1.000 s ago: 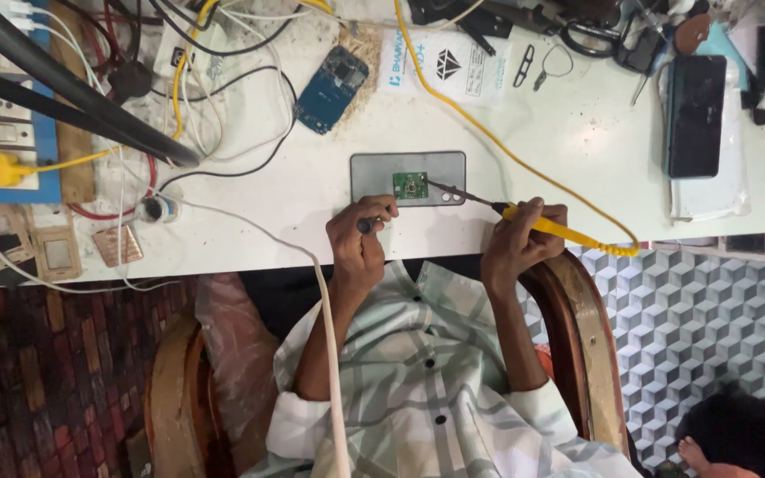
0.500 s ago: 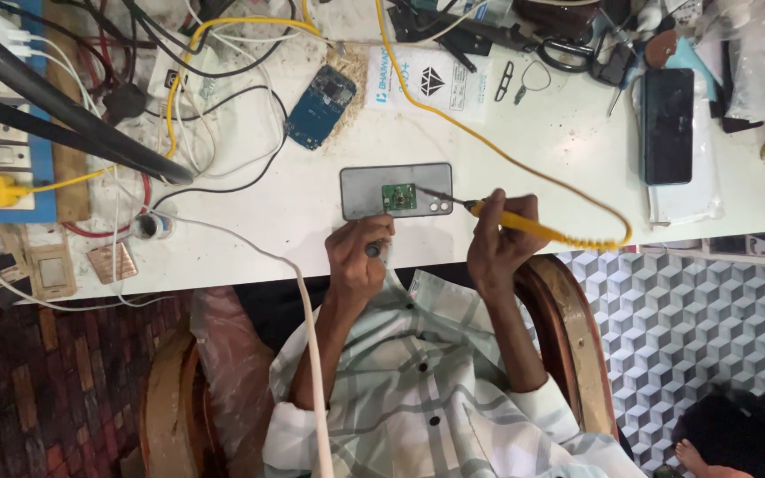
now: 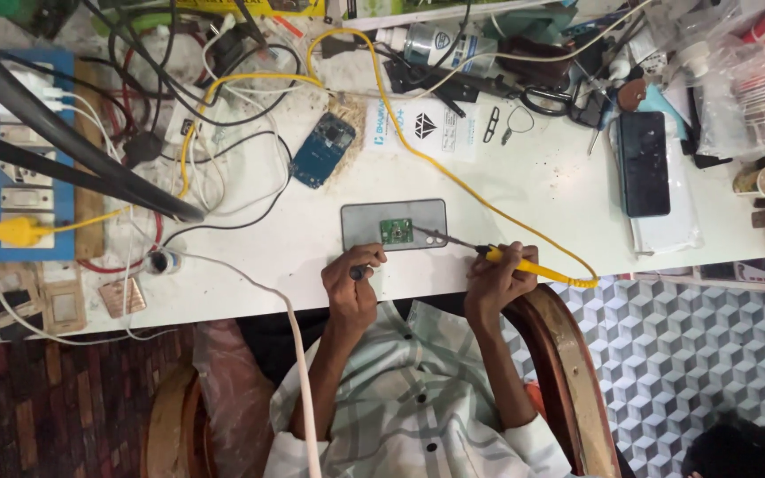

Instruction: The person uses a soldering iron and a small screwdriver to work on a disassembled smartphone motherboard. They heat and manipulate components on the board, then flip the phone over to continue soldering on the other side.

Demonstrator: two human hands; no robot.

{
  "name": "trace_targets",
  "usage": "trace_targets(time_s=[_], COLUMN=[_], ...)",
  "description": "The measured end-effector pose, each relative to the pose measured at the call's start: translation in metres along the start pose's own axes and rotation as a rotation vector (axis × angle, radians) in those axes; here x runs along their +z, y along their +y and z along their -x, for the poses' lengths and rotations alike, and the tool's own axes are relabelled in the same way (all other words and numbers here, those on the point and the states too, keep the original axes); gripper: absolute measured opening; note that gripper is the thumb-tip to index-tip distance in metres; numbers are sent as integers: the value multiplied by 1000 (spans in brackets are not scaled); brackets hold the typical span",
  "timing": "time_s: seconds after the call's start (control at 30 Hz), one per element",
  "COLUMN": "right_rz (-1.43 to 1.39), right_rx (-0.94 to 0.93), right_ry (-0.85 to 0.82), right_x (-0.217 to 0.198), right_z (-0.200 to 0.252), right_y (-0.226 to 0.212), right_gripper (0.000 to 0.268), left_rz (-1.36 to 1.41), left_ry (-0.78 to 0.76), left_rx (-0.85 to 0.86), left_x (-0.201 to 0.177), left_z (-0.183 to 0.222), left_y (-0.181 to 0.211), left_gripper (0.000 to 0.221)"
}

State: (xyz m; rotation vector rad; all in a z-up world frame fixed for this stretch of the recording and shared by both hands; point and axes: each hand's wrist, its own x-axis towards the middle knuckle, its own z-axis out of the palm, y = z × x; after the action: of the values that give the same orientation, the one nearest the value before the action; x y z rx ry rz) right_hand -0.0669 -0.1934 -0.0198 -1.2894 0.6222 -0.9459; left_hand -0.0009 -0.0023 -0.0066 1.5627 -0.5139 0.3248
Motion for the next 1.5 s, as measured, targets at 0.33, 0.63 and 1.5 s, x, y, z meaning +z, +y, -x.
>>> trace_targets(time_s=[0.33,0.63,1.5], right_rz=[7,40,74], right_rx=[-2,-19,-27], right_ry=[28,-12,-26], right_x=[1,0,-1], right_z=[3,4,1], right_y=[5,0,-2], right_gripper=[29,31,30], left_rz=[104,83,12], left_ry=[22,6,-20], left_rx=[-39,-26,-36], left_x=[1,-1,-4], left_z=[4,3,-4], left_y=[-6,-8,5], left_gripper=[11,14,29])
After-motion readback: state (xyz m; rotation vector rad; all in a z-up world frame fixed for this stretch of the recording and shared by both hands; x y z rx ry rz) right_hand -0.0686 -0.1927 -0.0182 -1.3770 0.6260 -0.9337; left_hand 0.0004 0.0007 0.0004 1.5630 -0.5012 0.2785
